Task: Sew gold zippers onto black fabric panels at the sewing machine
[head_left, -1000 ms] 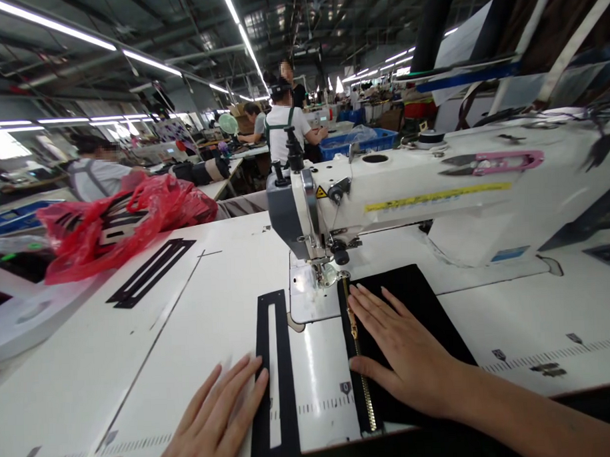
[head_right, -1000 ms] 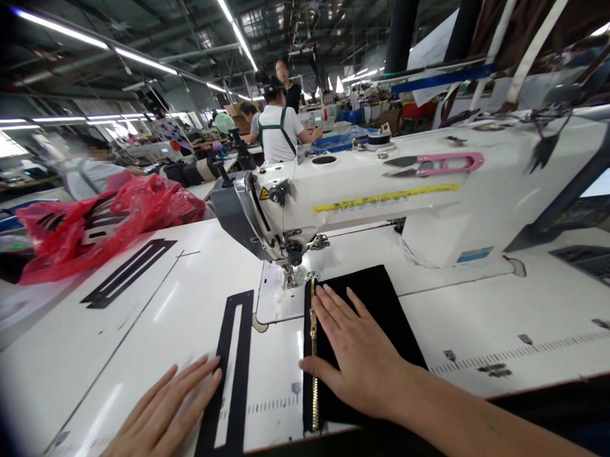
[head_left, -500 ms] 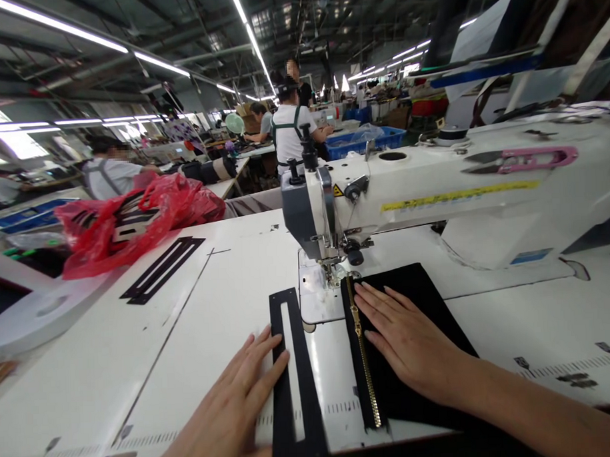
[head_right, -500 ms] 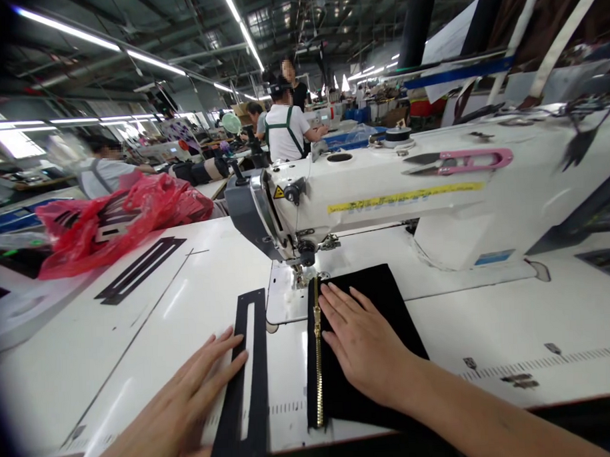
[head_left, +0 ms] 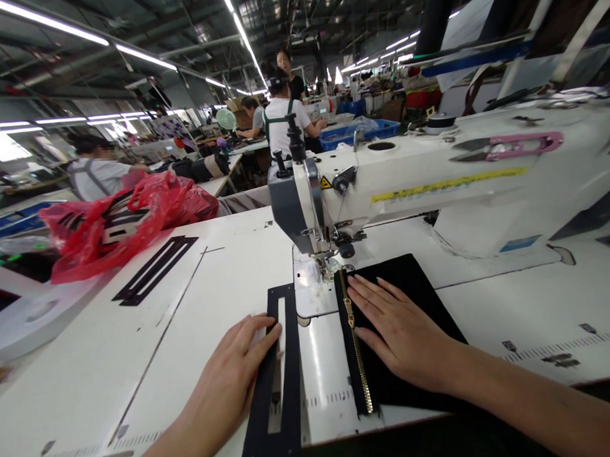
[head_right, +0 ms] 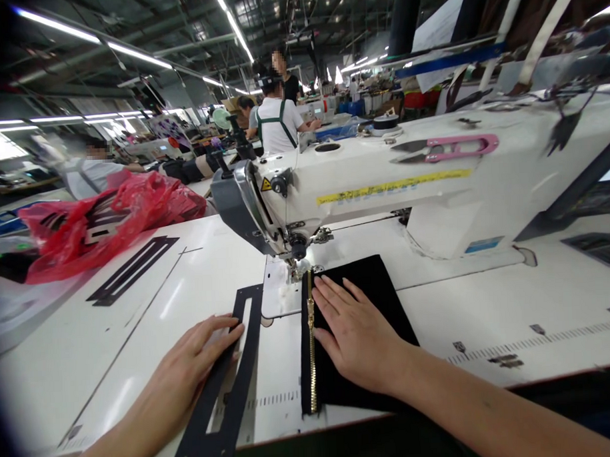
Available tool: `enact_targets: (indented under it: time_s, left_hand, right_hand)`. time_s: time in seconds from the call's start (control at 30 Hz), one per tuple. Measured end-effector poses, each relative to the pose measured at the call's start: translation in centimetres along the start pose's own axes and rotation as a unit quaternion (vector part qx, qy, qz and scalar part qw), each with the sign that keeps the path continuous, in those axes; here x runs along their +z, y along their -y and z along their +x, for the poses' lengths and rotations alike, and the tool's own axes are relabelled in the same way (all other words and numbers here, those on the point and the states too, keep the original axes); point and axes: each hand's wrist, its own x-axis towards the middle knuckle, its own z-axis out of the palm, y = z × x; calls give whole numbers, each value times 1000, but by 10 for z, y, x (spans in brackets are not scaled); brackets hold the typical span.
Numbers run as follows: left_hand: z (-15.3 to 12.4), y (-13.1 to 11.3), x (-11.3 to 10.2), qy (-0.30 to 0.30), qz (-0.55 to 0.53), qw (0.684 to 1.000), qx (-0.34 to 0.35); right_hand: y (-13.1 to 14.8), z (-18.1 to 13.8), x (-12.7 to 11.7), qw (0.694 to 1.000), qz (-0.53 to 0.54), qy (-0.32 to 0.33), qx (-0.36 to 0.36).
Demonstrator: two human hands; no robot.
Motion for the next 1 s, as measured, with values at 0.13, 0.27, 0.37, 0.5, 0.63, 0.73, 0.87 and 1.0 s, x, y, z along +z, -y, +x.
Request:
enact_targets:
  time_s: [0.13, 0.27, 0.37, 0.5, 0.63, 0.73, 0.87, 1.0]
  left_hand:
    - [0, 1, 2, -9, 5, 1000, 15]
    - [9, 7, 3, -22, -13, 1000, 3]
    - [16, 7, -1, -44, -33, 998, -19]
    - [20, -10, -10, -121, -90, 988, 12]
    - [44, -40, -9, -189, -87, 973, 98]
    - [73, -55, 5, -176, -51, 975, 128]
    - [96, -60, 25, -107, -29, 987, 121]
    - [96, -58, 30, -90, -36, 988, 116]
  right_hand:
    - [0, -1, 0, 1000, 5, -5, -3]
    - [0, -2, 0, 1000, 7, -10, -5]
    - [0, -4, 1, 1000, -3, -17, -7]
    - [5, -11, 6, 999, -18, -41, -24]
    - [8, -14, 11, 997, -17, -67, -30]
    - [8, -13, 11, 997, -20, -68, -40]
    - [3, -11, 11, 996, -36, -71, -50]
    - [0, -10, 13, 995, -38, -79, -53]
